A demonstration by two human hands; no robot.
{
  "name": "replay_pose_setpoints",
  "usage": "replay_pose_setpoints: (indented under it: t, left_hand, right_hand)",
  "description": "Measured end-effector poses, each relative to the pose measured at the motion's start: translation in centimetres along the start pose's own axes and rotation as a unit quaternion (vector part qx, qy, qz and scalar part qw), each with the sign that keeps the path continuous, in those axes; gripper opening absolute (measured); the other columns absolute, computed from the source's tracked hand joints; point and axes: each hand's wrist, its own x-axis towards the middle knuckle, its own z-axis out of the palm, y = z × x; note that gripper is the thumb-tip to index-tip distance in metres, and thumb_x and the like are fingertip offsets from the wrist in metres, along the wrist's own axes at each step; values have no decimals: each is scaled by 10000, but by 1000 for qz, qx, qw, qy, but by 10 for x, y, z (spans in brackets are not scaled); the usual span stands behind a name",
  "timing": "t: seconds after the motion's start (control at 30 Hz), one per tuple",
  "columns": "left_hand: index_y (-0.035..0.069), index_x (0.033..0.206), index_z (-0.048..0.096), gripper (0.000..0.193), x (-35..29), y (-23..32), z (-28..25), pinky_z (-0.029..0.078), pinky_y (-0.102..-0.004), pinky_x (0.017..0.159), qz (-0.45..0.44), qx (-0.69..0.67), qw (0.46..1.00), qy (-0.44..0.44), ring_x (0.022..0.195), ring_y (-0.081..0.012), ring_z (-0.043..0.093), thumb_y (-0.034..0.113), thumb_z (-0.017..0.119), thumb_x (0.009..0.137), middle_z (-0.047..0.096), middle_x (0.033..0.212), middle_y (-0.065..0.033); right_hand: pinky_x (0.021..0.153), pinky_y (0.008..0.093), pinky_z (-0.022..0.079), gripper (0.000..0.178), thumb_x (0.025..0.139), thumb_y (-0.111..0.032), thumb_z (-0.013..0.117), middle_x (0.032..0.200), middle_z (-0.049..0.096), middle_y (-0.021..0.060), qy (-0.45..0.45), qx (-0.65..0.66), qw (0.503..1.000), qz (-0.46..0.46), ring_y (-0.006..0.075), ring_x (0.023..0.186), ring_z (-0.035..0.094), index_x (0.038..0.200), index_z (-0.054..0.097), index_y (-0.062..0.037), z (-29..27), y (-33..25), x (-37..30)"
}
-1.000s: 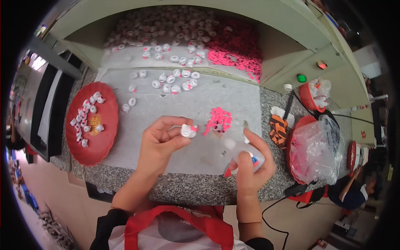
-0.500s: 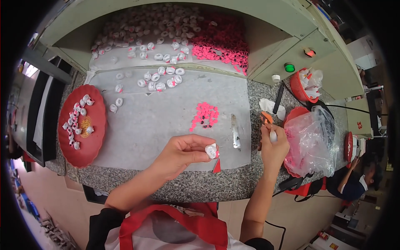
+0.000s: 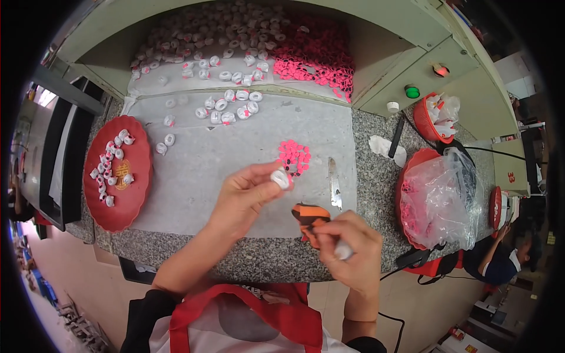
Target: The recorder is gluing small pink bows onto white toy heads at a factory workstation.
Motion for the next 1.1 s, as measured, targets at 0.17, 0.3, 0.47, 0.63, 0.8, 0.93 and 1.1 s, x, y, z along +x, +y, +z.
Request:
replay_pose_setpoints:
  t: [0.17, 0.3, 0.47, 0.63, 0.8, 0.93, 1.1]
  left_hand:
    - [3, 1103, 500, 374, -12, 25, 1, 453, -347, 874, 88, 25, 994, -67, 941, -191, 564, -46, 585, 742, 556, 967, -76]
    - [-18, 1065, 503, 348, -22, 28, -15, 446, -349, 865, 115, 128, 984, -33, 958, -230, 569, -82, 579, 732, 558, 971, -82]
    - [-33, 1057, 499, 337, -26, 27, -18, 449, -328, 849, 181, 137, 974, 7, 979, -255, 563, -94, 574, 735, 544, 1000, -93]
    - [-47, 1063, 490, 338, -27, 28, -16, 456, -317, 842, 213, 143, 966, 10, 1012, -263, 543, -102, 568, 739, 508, 1045, -110]
    - [-56, 1074, 483, 344, -27, 29, -16, 453, -281, 878, 208, 135, 969, -16, 1033, -197, 514, -137, 545, 746, 473, 1074, -105]
    - [-59, 1070, 483, 338, -26, 26, -15, 456, -286, 875, 203, 139, 969, -19, 1031, -201, 515, -135, 545, 747, 472, 1071, -108]
    - [-69, 1030, 503, 314, -25, 25, -11, 499, -329, 802, 223, 147, 964, 6, 992, -281, 547, -100, 583, 728, 498, 1014, -124]
  right_hand:
    - [778, 314, 388, 418, 699, -11, 630, 937, 493, 97, 262, -325, 900, 122, 163, 839, 471, 1084, 468, -16, -39, 30, 17]
    - [779, 312, 398, 423, 688, 41, 585, 908, 467, 98, 70, -64, 992, 77, 210, 883, 500, 1069, 413, -19, 14, 14, 30]
    - [755, 238, 408, 390, 679, 104, 534, 924, 506, 94, 23, 250, 960, 126, 128, 905, 504, 1042, 439, -5, 51, -17, 37]
    - [723, 270, 425, 296, 689, -116, 625, 870, 528, 114, 166, 196, 966, 40, 156, 766, 521, 924, 501, 14, 66, -22, 18]
    - [365, 248, 345, 312, 618, -10, 631, 618, 545, 87, 137, 79, 963, -217, 132, 402, 441, 907, 514, 7, 66, -8, 18]
    - [365, 242, 350, 318, 607, 1, 633, 619, 553, 76, 111, 80, 973, -184, 148, 399, 448, 902, 515, 11, 67, -7, 15]
    - [364, 239, 352, 313, 605, 8, 634, 624, 557, 77, 119, 80, 970, -199, 148, 403, 456, 897, 521, 11, 68, -7, 18]
